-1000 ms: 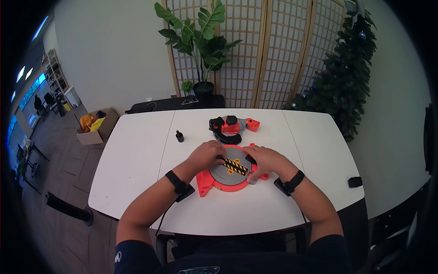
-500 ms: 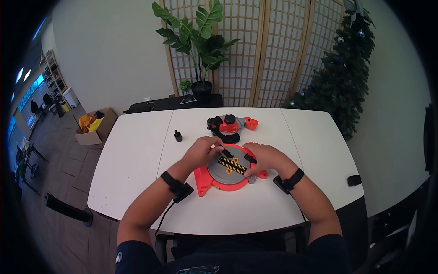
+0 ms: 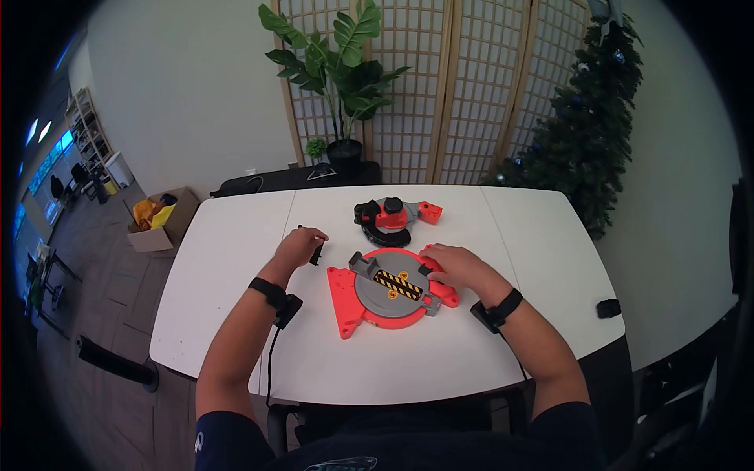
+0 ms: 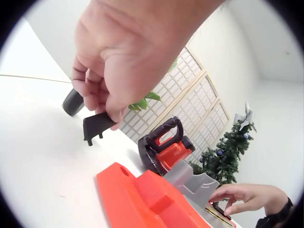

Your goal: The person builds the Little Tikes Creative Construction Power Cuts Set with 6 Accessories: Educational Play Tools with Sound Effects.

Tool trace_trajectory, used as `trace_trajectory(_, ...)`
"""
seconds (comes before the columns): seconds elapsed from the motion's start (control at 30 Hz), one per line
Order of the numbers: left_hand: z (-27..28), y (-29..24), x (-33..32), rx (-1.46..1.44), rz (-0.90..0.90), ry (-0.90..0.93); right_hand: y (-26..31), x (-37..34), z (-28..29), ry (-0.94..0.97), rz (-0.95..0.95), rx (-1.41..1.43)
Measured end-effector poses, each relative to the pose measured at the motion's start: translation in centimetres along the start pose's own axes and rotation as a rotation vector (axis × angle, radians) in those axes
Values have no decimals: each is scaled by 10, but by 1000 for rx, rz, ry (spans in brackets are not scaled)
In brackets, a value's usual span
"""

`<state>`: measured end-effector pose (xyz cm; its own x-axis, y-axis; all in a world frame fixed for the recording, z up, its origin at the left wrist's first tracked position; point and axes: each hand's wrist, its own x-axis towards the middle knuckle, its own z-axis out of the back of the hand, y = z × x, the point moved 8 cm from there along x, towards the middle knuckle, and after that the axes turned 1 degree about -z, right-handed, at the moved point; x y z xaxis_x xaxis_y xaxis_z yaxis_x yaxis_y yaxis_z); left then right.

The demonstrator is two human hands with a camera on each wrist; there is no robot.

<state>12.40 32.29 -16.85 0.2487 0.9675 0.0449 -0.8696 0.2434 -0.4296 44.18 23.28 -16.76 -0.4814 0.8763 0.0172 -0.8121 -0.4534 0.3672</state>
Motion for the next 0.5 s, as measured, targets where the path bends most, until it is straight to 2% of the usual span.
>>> trace_trajectory(0.07, -5, 10, -1, -2, 36, 63, 2, 0, 0, -2, 4, 0)
trace_trajectory(0.13, -19, 12, -4, 17, -4, 226, 2, -1, 4, -23, -14, 10)
trace_trajectory(0.27, -25, 22, -7, 1, -7, 269, -3, 0, 3, -68, 3, 83)
trace_trajectory(0.4, -28, 26, -9, 7, -36, 286, -5, 2, 3, -99, -2, 138)
trace_trajectory(0.47, -15, 13, -13, 70, -38, 102, -7, 3, 1, -106, -7, 146)
trace_trajectory(0.5, -15, 6, -13, 69, -37, 101, -9, 5, -1, -117, -4, 139)
